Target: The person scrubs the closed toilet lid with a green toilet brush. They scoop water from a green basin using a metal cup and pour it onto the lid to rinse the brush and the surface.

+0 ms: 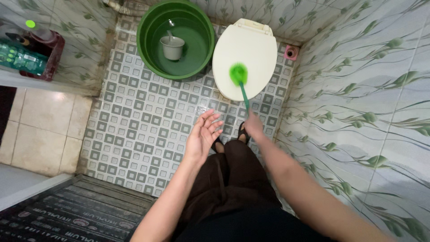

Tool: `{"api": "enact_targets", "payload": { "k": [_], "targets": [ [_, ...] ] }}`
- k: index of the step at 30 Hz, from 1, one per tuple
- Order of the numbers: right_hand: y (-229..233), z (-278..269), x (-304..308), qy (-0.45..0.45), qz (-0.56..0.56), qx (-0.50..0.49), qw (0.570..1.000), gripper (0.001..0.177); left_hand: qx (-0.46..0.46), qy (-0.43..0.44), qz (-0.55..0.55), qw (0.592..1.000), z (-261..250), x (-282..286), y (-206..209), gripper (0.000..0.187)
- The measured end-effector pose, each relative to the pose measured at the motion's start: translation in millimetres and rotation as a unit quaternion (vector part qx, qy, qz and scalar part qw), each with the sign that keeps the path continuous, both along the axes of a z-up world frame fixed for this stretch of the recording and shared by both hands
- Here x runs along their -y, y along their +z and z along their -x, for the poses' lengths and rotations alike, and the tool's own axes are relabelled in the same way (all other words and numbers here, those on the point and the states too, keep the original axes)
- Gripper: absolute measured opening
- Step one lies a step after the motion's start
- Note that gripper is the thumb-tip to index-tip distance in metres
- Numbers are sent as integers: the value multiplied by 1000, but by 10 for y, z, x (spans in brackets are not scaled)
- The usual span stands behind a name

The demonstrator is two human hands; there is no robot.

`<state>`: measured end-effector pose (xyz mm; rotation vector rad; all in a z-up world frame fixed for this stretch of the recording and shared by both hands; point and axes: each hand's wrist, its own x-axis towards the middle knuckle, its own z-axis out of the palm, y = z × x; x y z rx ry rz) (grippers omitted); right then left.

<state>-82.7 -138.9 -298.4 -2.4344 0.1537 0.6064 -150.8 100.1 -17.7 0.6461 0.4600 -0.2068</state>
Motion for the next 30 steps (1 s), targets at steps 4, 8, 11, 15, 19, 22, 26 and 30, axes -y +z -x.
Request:
{"api": "enact_targets", "payload": {
  "k": [4, 8, 11, 15, 19, 22, 26, 30],
  "targets": [
    [-80, -830, -301, -2, 19, 74, 997, 56, 6, 12, 5, 1000, -3, 26, 8, 43],
    [-43, -436, -166, 27, 7, 51, 998, 56, 6, 21, 14, 1000, 29, 1, 29, 44],
    [86, 315, 180, 79, 101, -57, 990, 66, 15, 25, 18, 999, 71, -58, 35, 45],
    [305, 795, 470, 122, 150, -88, 977, 52, 17, 35, 18, 999, 121, -168, 32, 45],
    [184, 297, 213, 119, 125, -53, 984, 65, 26, 45, 27, 998, 94, -206, 16, 45],
    [6, -430, -251, 143, 28, 99, 984, 64, 32, 56, 24, 998, 59, -223, 35, 45],
    [-98, -1155, -763, 109, 109, 10, 988, 56, 22, 68, 19, 997, -8, -248, 40, 45],
    [-62, -643, -500, 118, 57, 32, 991, 69, 25, 67, 17, 997, -13, -303, 8, 44]
  ]
}}
